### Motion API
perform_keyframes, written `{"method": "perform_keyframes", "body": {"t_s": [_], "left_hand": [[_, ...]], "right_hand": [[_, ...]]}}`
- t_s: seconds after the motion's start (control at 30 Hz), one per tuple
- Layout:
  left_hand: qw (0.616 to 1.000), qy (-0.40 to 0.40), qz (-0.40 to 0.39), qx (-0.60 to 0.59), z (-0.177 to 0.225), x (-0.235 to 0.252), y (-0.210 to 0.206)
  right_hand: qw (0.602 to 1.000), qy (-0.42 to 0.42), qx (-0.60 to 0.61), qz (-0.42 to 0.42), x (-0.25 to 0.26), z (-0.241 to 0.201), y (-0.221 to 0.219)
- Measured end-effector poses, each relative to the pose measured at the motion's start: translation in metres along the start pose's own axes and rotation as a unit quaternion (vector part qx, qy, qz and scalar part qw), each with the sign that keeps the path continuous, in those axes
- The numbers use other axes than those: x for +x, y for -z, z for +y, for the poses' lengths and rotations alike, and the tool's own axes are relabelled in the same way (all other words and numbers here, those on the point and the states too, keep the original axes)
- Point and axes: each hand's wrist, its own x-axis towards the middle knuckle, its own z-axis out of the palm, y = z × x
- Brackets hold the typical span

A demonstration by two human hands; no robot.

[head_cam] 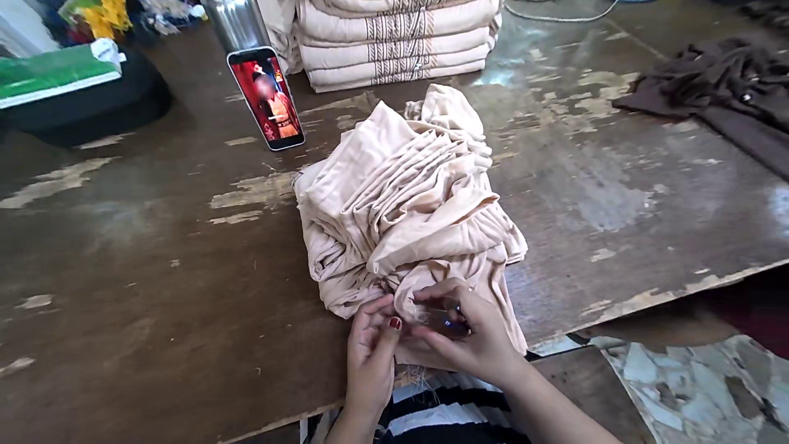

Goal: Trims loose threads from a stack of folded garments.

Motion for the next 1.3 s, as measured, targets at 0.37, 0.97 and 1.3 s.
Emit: {"method": "perform_keyframes", "body": {"t_s": [0.37, 0.97, 1.3], "left_hand": [[0.986, -0.074, -0.021, 0.147, -0.006, -0.006, -0.005], [0.999, -0.032, 0.03, 0.024, -0.002, -0.006, 0.0], [0.997, -0.066, 0.007, 0.042, -0.005, -0.006, 0.002]], "right_hand": [[0.993, -0.072, 0.094, -0.002, -0.008, -0.016, 0.0], [0.974, -0.033, -0.202, -0.094, -0.024, -0.007, 0.008], [0.969, -0.04, -0.225, -0.096, -0.019, -0.01, -0.002]]}}
